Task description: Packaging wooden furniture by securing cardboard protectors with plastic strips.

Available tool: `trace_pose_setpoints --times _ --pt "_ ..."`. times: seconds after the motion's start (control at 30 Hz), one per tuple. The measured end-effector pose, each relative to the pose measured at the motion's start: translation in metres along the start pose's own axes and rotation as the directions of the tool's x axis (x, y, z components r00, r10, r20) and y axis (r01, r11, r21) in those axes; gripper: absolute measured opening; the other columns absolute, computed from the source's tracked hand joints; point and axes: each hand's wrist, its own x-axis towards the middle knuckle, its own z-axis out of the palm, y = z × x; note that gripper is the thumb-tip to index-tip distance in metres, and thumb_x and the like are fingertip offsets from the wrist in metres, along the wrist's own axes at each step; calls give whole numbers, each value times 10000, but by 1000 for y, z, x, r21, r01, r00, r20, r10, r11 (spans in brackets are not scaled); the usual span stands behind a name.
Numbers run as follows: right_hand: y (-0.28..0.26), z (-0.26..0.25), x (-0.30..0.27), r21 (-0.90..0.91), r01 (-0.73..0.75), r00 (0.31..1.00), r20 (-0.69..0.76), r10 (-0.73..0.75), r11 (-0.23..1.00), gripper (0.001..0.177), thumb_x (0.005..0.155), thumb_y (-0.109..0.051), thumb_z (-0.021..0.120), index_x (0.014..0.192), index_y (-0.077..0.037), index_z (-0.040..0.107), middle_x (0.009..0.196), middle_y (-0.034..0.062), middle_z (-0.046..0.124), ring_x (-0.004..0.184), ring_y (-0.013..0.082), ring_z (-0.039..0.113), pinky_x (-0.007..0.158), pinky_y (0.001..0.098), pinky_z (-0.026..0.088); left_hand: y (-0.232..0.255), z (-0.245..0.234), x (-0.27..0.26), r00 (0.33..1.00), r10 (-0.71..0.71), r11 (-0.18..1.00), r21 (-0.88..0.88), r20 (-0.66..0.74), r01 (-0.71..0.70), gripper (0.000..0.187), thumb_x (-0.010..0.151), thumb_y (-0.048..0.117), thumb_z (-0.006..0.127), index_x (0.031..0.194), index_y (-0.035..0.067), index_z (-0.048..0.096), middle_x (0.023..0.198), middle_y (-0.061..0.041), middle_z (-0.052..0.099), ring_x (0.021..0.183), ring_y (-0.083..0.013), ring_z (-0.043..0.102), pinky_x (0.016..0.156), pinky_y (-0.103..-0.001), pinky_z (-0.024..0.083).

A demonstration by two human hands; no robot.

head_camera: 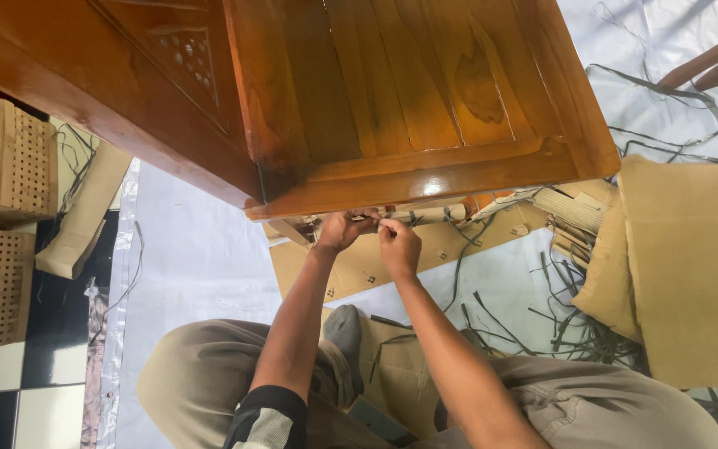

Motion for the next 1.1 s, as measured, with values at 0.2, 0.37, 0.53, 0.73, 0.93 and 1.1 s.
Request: trace_pose_setpoints --times 0.2,0.37,0.53,0.73,0.93,1.1 --pt "-4 1 3 549 -512 856 390 340 660 300 856 -144 726 1142 -51 724 858 25 710 663 61 610 522 194 537 11 -7 -2 998 -59 998 29 8 59 296 851 405 734 1039 191 813 1050 -44 791 1114 -296 704 1054 -438 501" --pt "-1 -8 11 621 -740 672 670 316 258 193 895 -160 710 1085 -142 679 861 -23 700 683 55 620 593 188 539 17 -10 -3 1000 -8 1000 23 5 8 222 783 188 699 980 167 800 1045 -77 782 1124 -299 698 1021 -415 529" --pt "18 0 15 609 -783 614 724 315 127 116 881 -174 751 986 -169 701 851 -50 692 706 53 624 637 198 548 10 -11 -2 999 10 1000 -7 34 -10 186 766 218 820 941 162 789 1055 -77 774 1120 -287 696 997 -385 566" --pt "5 -15 14 622 -763 643 701 308 175 118 890 -183 764 975 -159 686 845 -34 685 697 52 621 627 197 546 2 -6 1 999 1 993 -115 49 5 172 755 178 878 877 135 765 1054 -83 772 1119 -271 694 1013 -365 564" --pt "-3 -17 7 656 -672 740 597 309 343 168 898 -197 758 1032 -135 677 841 -31 672 677 35 599 603 168 546 16 -23 4 992 5 997 74 130 -14 174 735 161 873 856 108 760 954 -78 761 1073 -286 695 1068 -374 508" --pt "-10 -23 -1 675 -578 815 501 290 459 265 912 -202 755 1141 -91 681 890 23 691 692 40 597 614 172 563 12 -13 4 996 -45 995 -81 75 51 208 811 219 871 948 111 758 987 -30 774 1098 -235 700 1078 -435 482"
